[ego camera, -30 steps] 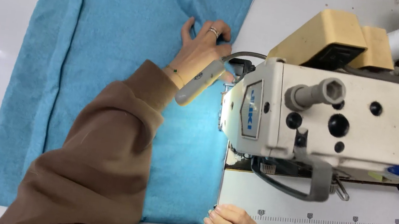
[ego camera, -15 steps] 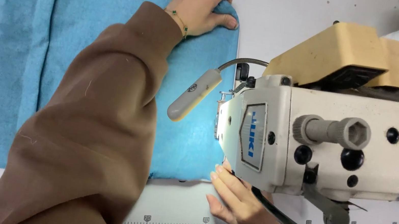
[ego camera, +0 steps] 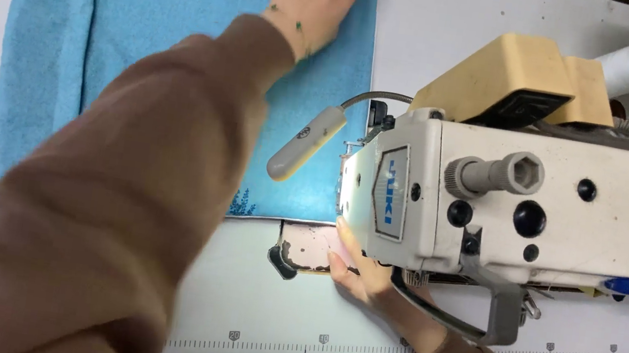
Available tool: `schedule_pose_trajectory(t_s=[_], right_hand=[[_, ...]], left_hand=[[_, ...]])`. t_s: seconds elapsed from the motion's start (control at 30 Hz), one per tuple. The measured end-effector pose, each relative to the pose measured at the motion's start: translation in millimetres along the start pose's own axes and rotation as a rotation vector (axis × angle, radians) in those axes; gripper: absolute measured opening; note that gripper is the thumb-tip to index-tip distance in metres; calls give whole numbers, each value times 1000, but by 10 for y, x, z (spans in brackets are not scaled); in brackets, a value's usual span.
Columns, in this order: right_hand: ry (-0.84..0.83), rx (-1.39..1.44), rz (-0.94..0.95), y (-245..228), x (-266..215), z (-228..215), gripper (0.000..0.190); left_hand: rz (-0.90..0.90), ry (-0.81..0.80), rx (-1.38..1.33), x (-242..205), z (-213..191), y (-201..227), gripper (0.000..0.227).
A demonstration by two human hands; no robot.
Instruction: Sewing the edges of blue fabric cushion covers using an industrial sewing machine
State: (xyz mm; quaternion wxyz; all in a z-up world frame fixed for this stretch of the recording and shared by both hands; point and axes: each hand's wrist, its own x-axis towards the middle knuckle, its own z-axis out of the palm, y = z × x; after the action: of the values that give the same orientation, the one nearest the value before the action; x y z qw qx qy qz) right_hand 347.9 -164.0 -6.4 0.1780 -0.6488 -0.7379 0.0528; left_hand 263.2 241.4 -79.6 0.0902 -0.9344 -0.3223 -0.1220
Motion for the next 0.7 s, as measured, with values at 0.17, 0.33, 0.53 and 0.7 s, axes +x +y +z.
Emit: schedule_pose_trajectory(t_s=[0.17, 0.33, 0.53, 0.7], right_hand=[[191, -53, -169, 30, 43, -30, 58], [263, -487, -311, 96, 1, 43, 42], [290, -454, -282, 79, -42, 155, 39], [389, -444, -301, 33, 74, 31, 30]], left_hand=[[-44, -405, -1153, -1538, -1482, 703, 43], [511, -70, -630, -2215, -1471, 827, 39], [485, 14, -479, -2222, -1361, 754, 42], [444, 35, -293, -2363, -1338, 634, 46]])
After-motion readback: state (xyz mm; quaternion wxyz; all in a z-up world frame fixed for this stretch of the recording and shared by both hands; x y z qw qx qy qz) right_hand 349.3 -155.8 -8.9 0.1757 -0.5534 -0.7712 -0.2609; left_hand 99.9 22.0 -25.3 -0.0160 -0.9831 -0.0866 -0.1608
